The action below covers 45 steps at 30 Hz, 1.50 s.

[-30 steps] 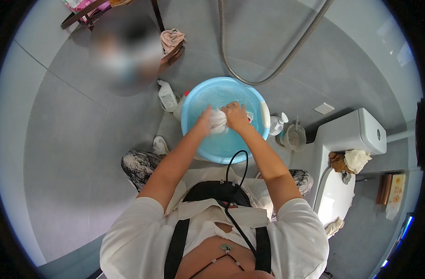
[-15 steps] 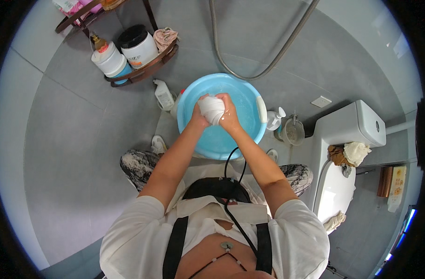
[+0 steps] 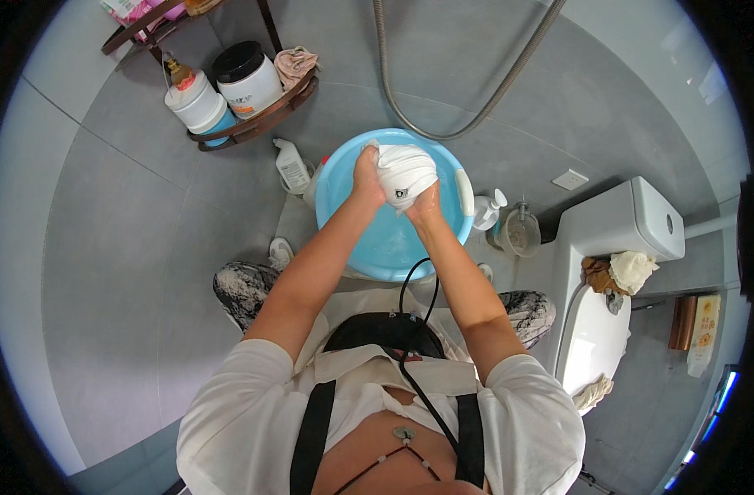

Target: The person washes a white cloth by hand in a blue basin filled with water, repeatedly scrubbing and wringing the fabric.

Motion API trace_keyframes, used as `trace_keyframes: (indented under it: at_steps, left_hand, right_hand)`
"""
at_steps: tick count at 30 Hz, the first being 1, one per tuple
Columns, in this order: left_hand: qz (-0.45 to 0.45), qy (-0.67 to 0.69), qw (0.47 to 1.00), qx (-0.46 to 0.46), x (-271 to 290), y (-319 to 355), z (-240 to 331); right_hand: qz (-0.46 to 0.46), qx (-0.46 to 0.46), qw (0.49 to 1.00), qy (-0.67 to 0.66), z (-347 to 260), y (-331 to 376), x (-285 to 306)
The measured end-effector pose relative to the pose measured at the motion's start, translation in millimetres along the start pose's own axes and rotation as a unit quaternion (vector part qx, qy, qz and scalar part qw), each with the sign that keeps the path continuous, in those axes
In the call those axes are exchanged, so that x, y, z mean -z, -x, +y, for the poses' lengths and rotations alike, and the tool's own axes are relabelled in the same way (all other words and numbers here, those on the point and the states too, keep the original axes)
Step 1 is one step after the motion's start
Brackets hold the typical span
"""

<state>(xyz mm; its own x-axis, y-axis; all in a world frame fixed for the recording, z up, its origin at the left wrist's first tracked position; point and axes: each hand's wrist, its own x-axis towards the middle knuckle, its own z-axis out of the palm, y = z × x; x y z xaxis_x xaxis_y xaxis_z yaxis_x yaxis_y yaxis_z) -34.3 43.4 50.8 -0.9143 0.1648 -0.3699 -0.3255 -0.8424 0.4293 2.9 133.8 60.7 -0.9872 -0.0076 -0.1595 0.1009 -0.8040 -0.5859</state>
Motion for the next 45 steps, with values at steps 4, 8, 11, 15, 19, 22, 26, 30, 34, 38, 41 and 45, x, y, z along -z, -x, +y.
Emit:
trace_keyframes:
  at_steps: [4, 8, 11, 15, 19, 22, 26, 30, 34, 38, 41, 45]
  left_hand:
    - [-0.006, 0.003, 1.0, -0.003, 6.2, -3.6, -0.8]
    - [0.022, -0.022, 0.999, 0.012, 9.1, 7.2, -5.3]
    - [0.023, -0.023, 0.994, 0.107, 11.2, 17.3, 2.0]
    - [-0.027, -0.055, 0.982, 0.177, 0.0, 30.7, 11.5]
    - [-0.121, -0.021, 0.968, 0.218, -0.5, 38.3, 19.0]
    - [-0.066, 0.027, 0.979, 0.191, 9.5, 34.7, 14.0]
    - [-0.015, 0.064, 0.987, 0.144, 35.5, 22.9, 9.4]
    - [0.029, 0.067, 0.988, 0.138, 44.7, 16.6, 13.0]
    - [0.029, 0.011, 0.988, 0.154, 29.8, 18.2, 11.9]
    - [-0.045, -0.023, 0.986, 0.16, 21.8, 20.3, 2.7]
    - [-0.03, -0.004, 0.988, 0.152, 14.8, 30.0, 0.6]
    - [-0.061, -0.01, 0.979, 0.197, -7.4, 57.5, 8.1]
  right_hand:
    - [-0.015, -0.002, 0.999, -0.035, -0.6, 0.1, 0.7]
    - [-0.004, 0.016, 0.999, 0.047, -8.3, -8.1, 2.9]
    - [-0.052, -0.007, 0.996, 0.067, -22.3, -6.0, -10.1]
    - [-0.05, -0.035, 0.996, 0.071, -18.0, -21.7, -4.3]
    - [-0.028, -0.089, 0.995, 0.024, -22.1, -23.2, -11.6]
    - [-0.024, 0.008, 0.974, 0.223, -24.0, -17.3, -7.3]
    - [-0.179, 0.227, 0.728, 0.622, -31.5, -10.6, 21.8]
    - [-0.297, 0.13, 0.721, 0.613, -59.5, 21.2, 14.4]
    - [-0.264, 0.124, 0.77, 0.568, -64.3, 27.1, 3.7]
    - [-0.176, 0.151, 0.844, 0.483, -47.1, 18.0, -4.5]
    - [-0.086, 0.129, 0.919, 0.362, -33.7, 12.4, -8.6]
    - [-0.029, 0.131, 0.956, 0.26, -31.7, 5.3, -14.9]
